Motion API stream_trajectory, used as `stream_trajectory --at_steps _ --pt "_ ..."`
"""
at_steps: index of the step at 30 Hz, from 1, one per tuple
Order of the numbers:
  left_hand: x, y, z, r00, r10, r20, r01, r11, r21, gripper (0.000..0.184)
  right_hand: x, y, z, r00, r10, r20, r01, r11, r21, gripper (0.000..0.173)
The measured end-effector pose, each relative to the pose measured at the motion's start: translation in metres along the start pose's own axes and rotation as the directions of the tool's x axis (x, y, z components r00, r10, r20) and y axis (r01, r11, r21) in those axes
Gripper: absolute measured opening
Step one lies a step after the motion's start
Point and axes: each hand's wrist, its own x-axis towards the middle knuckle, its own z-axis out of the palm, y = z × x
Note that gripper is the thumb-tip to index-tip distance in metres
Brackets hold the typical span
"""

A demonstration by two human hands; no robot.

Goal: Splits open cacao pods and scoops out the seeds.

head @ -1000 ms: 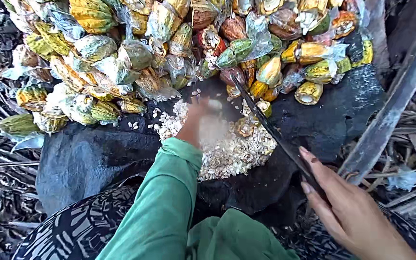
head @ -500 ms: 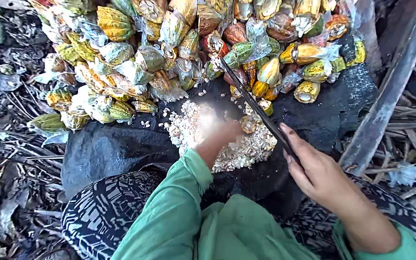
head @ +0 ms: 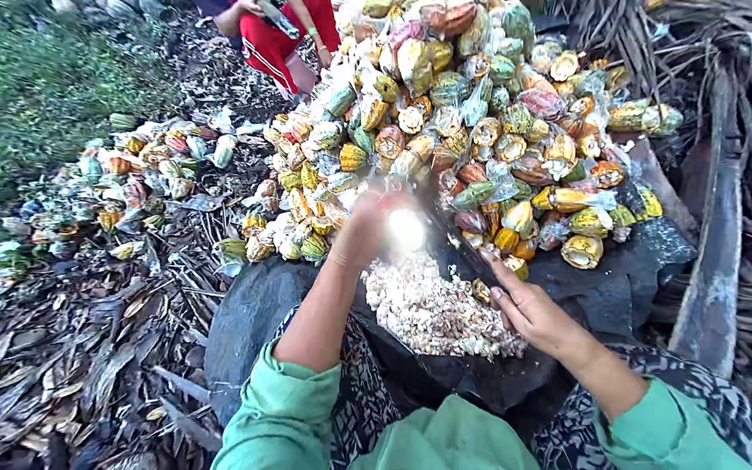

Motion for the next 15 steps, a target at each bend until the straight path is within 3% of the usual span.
stream_trajectory --at_steps 2,5,9,13,15 --pt "-0.003 -0.006 -0.009 0.978 0.002 -0.209 -0.035 0.987 -0.154 0.040 -0.001 -0.004 0.012 0.998 -0.008 0.057 0.012 0.998 -0.067 0.055" --pt "0.017 -0.026 -0.022 0.852 -0.115 -0.511 -0.103 0.920 -0.378 0.031 -0.001 -0.005 0.025 0.993 -0.017 0.117 0.037 0.984 -0.172 0.055" --pt "0.027 -0.023 -0.031 0.856 -0.083 -0.510 -0.131 0.920 -0.369 0.025 0.008 -0.007 0.033 0.993 0.003 0.117 0.032 0.955 -0.296 0.059" --pt "0.032 -0.029 -0.041 0.939 0.063 -0.337 -0.063 0.998 0.011 0.042 0.024 -0.008 0.034 0.983 0.073 0.171 -0.013 0.945 -0.327 0.061" --pt "0.034 -0.035 -0.033 0.946 0.054 -0.321 -0.039 0.998 0.051 0.033 0.032 -0.008 0.035 0.968 0.130 0.213 -0.076 0.967 -0.242 0.059"
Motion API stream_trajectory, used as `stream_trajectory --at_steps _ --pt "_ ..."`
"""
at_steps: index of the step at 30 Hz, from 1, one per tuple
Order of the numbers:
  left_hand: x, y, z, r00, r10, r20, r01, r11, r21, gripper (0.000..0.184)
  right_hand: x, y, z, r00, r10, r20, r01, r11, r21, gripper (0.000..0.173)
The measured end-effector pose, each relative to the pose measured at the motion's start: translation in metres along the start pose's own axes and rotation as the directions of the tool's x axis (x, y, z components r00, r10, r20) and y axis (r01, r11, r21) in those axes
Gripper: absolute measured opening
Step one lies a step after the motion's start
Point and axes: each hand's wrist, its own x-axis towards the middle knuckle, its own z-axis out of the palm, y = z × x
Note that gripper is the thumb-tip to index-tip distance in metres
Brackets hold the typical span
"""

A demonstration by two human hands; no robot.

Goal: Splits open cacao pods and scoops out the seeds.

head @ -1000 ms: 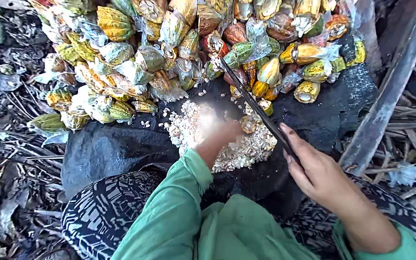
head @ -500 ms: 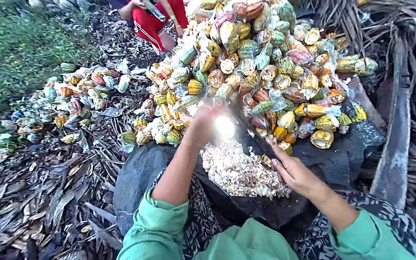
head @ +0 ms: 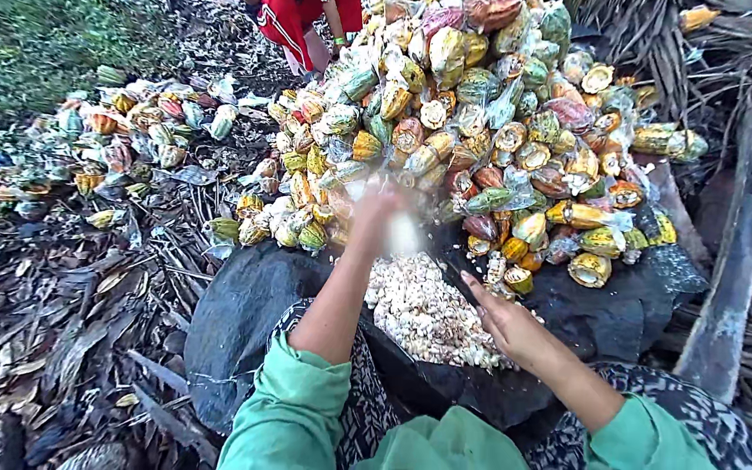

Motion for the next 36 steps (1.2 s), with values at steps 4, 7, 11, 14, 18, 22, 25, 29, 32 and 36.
stream_trajectory --at_steps 4,7,11,14,18,22,25,29,32,36 --pt "-0.011 -0.010 0.020 0.985 -0.151 -0.084 0.129 0.968 -0.217 0.040 0.011 -0.008 0.000 0.980 0.071 0.185 -0.165 0.811 0.562 0.062" --pt "-0.008 -0.006 0.031 0.977 -0.100 -0.190 0.018 0.919 -0.393 0.035 0.015 -0.018 0.015 0.982 0.003 0.188 -0.176 0.359 0.917 0.072" --pt "-0.007 -0.014 0.045 0.937 -0.047 -0.346 -0.097 0.917 -0.386 0.027 0.016 -0.032 0.031 0.982 -0.030 0.185 -0.185 -0.005 0.983 0.075" --pt "0.001 -0.023 0.028 0.969 -0.129 -0.211 0.064 0.955 -0.291 0.038 0.022 -0.019 0.018 0.985 0.035 0.170 -0.172 0.288 0.942 0.073" --pt "0.006 0.002 -0.011 0.985 -0.163 0.065 0.152 0.977 0.148 0.052 0.022 0.005 -0.010 0.999 0.011 -0.049 -0.013 0.999 -0.034 0.057" --pt "-0.004 -0.003 -0.016 0.987 -0.104 0.125 0.044 0.910 0.412 0.034 0.015 -0.005 0.015 1.000 0.021 0.008 -0.017 0.945 -0.328 0.070" --pt "-0.009 -0.017 -0.011 0.994 -0.098 0.038 0.083 0.952 0.294 0.027 0.011 -0.011 0.020 0.997 0.047 0.068 -0.035 0.987 -0.160 0.065" --pt "-0.012 -0.029 0.003 0.985 -0.155 -0.076 0.139 0.972 -0.189 0.034 0.014 -0.017 0.021 0.979 0.082 0.185 -0.158 0.880 0.447 0.063" --pt "-0.010 -0.025 0.025 0.965 -0.202 -0.167 0.113 0.896 -0.430 0.035 0.016 -0.020 0.032 0.977 0.052 0.207 -0.204 0.510 0.835 0.071" --pt "-0.008 -0.030 0.035 0.959 -0.185 -0.215 0.055 0.865 -0.498 0.036 0.014 -0.013 0.044 0.977 -0.078 0.199 -0.201 -0.008 0.980 0.086"
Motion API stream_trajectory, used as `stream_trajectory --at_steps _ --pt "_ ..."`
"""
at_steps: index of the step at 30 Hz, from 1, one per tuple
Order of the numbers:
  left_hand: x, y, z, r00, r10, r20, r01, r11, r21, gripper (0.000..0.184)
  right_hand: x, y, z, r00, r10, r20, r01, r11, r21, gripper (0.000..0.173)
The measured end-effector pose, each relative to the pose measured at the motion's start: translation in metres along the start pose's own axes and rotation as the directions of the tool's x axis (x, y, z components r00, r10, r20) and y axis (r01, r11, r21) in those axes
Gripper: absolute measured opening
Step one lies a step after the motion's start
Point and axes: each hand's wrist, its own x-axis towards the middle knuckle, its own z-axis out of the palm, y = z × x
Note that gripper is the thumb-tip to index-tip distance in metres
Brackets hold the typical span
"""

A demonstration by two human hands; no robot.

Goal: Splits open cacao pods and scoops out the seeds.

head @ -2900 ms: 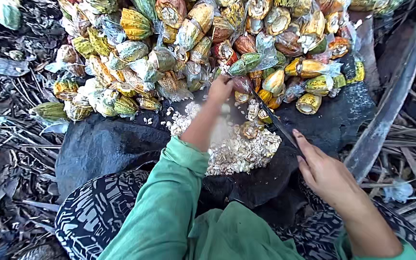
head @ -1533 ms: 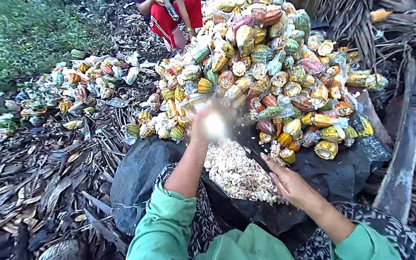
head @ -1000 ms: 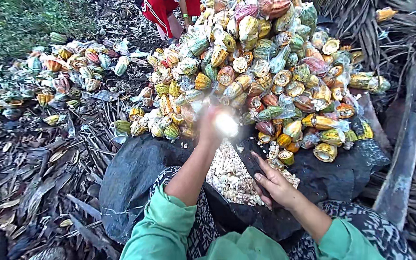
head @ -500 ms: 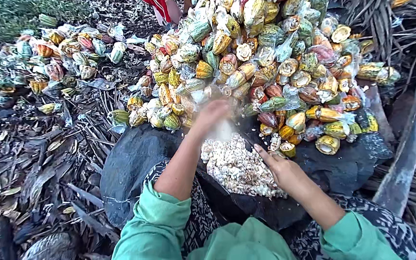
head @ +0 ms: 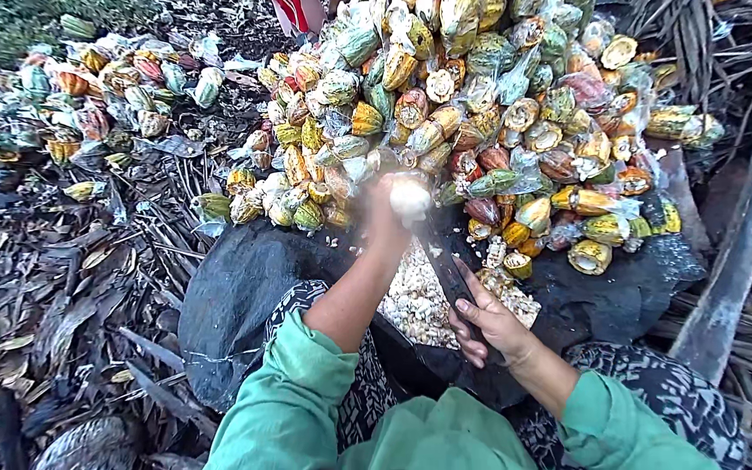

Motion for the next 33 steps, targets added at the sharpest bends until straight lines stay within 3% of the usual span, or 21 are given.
stream_trajectory --at_steps 3,5,8,13,18,26,30,33 --pt "-0.006 -0.005 0.005 1.000 0.000 -0.030 -0.001 1.000 -0.031 0.039 -0.001 0.010 0.010 1.000 0.010 -0.018 -0.009 0.999 0.052 0.089" --pt "-0.006 -0.001 0.005 0.999 -0.015 -0.033 0.013 0.998 -0.054 0.042 0.004 0.005 0.006 0.998 -0.004 -0.058 -0.007 0.982 -0.191 0.084" --pt "-0.001 0.005 -0.002 0.999 -0.039 0.034 0.041 0.997 -0.059 0.043 0.010 -0.001 -0.002 0.991 -0.038 -0.132 -0.056 0.766 -0.641 0.072" --pt "0.002 0.007 -0.022 0.975 -0.149 0.164 0.155 0.988 -0.025 0.046 0.006 0.006 -0.020 0.988 -0.143 -0.065 0.000 0.416 -0.909 0.063" --pt "-0.007 0.010 -0.024 0.947 -0.264 0.181 0.272 0.962 -0.020 0.047 -0.005 0.003 -0.027 0.984 -0.178 0.018 0.046 0.154 -0.987 0.060" --pt "0.005 0.008 -0.031 0.881 -0.386 0.271 0.358 0.922 0.150 0.053 -0.014 -0.033 -0.049 0.986 -0.122 0.109 0.097 -0.102 -0.990 0.057" --pt "0.007 0.023 -0.005 0.937 -0.327 0.127 0.278 0.913 0.298 0.039 -0.013 -0.049 -0.061 0.975 -0.180 0.129 0.072 -0.293 -0.953 0.060" --pt "0.020 0.031 -0.001 0.973 -0.229 -0.034 0.229 0.930 0.288 0.044 -0.020 -0.060 -0.057 0.965 -0.196 0.172 0.072 -0.432 -0.899 0.068"
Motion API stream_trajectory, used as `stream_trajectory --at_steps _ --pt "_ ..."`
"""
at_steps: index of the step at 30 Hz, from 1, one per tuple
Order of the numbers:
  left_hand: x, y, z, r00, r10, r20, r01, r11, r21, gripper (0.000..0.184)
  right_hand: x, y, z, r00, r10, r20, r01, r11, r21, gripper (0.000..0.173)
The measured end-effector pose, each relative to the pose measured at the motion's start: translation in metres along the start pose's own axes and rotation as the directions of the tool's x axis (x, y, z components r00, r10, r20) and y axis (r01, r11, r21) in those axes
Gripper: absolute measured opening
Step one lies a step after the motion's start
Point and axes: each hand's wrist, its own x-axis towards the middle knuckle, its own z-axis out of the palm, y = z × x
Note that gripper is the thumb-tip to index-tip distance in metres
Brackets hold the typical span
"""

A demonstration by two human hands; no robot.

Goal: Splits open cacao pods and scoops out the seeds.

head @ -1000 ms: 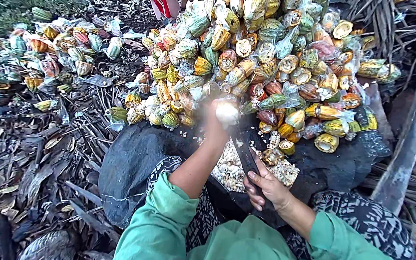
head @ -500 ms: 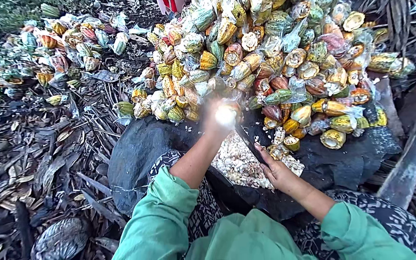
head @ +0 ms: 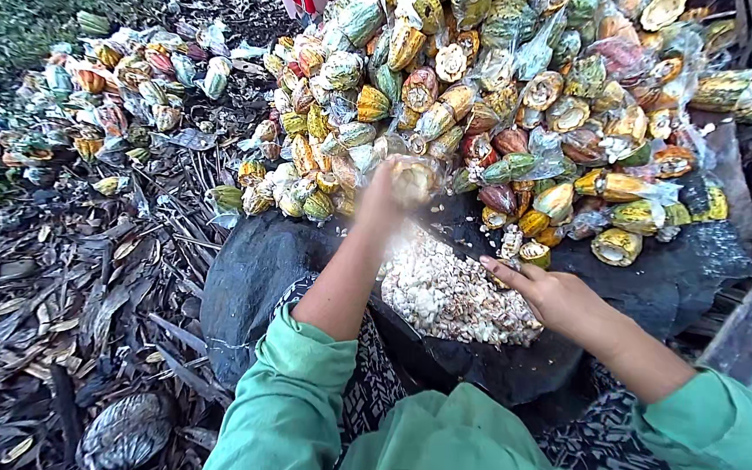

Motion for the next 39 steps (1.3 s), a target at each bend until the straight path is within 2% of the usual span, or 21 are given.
stream_trajectory --at_steps 2,5,7,9,11,13,16,18,20,23,26,29,30,31,32,33,34,35,36,37,39 --pt "0.005 0.003 -0.002 0.994 -0.012 -0.106 0.002 0.995 -0.095 0.051 -0.001 -0.002 -0.002 1.000 0.005 -0.030 -0.003 0.998 0.063 0.063" --pt "0.007 -0.003 0.000 0.987 0.085 -0.136 -0.101 0.989 -0.110 0.048 0.008 -0.012 -0.004 0.985 0.149 0.089 -0.172 0.885 0.433 0.055" --pt "0.008 -0.013 0.000 0.959 0.274 -0.076 -0.275 0.962 -0.004 0.043 0.018 -0.024 -0.007 0.935 0.179 0.307 -0.354 0.545 0.760 0.063" --pt "0.007 -0.023 0.002 0.900 0.435 0.010 -0.434 0.897 0.083 0.036 0.024 -0.041 -0.005 0.908 0.135 0.398 -0.417 0.180 0.891 0.070" --pt "0.000 -0.025 0.010 0.919 0.394 -0.010 -0.394 0.919 -0.003 0.038 0.024 -0.055 -0.003 0.903 0.130 0.409 -0.419 0.057 0.906 0.072" --pt "-0.002 -0.025 0.009 0.949 0.316 -0.007 -0.316 0.947 -0.053 0.041 0.026 -0.057 -0.001 0.897 0.164 0.410 -0.438 0.204 0.876 0.069" --pt "-0.001 -0.026 0.000 0.968 0.251 0.025 -0.248 0.964 -0.098 0.043 0.027 -0.047 0.011 0.951 0.185 0.250 -0.302 0.737 0.605 0.061" --pt "-0.005 -0.032 0.003 0.981 0.190 -0.023 -0.191 0.968 -0.165 0.058 0.025 -0.043 0.017 0.977 0.145 0.156 -0.197 0.894 0.403 0.060" --pt "-0.009 -0.036 0.007 0.990 0.131 -0.053 -0.139 0.974 -0.179 0.066 0.022 -0.042 0.015 0.980 0.126 0.155 -0.174 0.921 0.348 0.060" --pt "-0.001 -0.033 -0.001 0.995 0.100 0.019 -0.097 0.987 -0.131 0.055 0.021 -0.030 -0.003 0.978 0.110 0.176 -0.147 0.965 0.218 0.060" --pt "0.007 -0.023 -0.010 0.999 0.045 0.026 -0.041 0.990 -0.135 0.057 0.009 -0.018 -0.013 0.996 0.042 0.076 -0.048 0.995 0.082 0.063" --pt "0.006 -0.013 -0.010 0.996 0.083 -0.036 -0.087 0.989 -0.122 0.056 0.003 -0.017 -0.014 0.995 0.082 0.059 -0.096 0.953 0.286 0.056" --pt "0.006 -0.012 -0.009 0.989 0.145 -0.038 -0.148 0.985 -0.094 0.052 0.004 -0.019 -0.013 0.984 0.129 0.123 -0.172 0.869 0.464 0.057" --pt "0.005 -0.014 -0.009 0.973 0.231 -0.009 -0.231 0.972 -0.045 0.049 0.008 -0.024 -0.012 0.962 0.155 0.225 -0.268 0.698 0.664 0.060" --pt "0.005 -0.017 -0.010 0.941 0.335 0.040 -0.336 0.941 0.029 0.047 0.011 -0.029 -0.010 0.936 0.146 0.321 -0.351 0.457 0.817 0.065" --pt "0.006 -0.021 -0.010 0.897 0.430 0.104 -0.439 0.893 0.095 0.046 0.013 -0.037 -0.007 0.916 0.119 0.384 -0.402 0.239 0.884 0.069" --pt "0.007 -0.025 -0.009 0.869 0.474 0.143 -0.490 0.864 0.115 0.045 0.014 -0.044 -0.005 0.908 0.102 0.406 -0.416 0.107 0.903 0.071" --pt "0.006 -0.026 -0.006 0.866 0.472 0.167 -0.490 0.866 0.096 0.044 0.014 -0.047 -0.003 0.911 0.096 0.401 -0.409 0.078 0.909 0.072" --pt "0.005 -0.025 -0.005 0.880 0.436 0.188 -0.454 0.889 0.063 0.044 0.014 -0.048 -0.002 0.920 0.104 0.379 -0.391 0.149 0.908 0.071" --pt "0.002 -0.023 -0.004 0.906 0.374 0.197 -0.386 0.922 0.025 0.046 0.015 -0.047 -0.002 0.933 0.120 0.339 -0.360 0.315 0.878 0.068" --pt "-0.005 -0.020 -0.002 0.945 0.227 0.235 -0.217 0.974 -0.068 0.059 0.015 -0.044 0.002 0.975 0.122 0.187 -0.215 0.738 0.640 0.061"
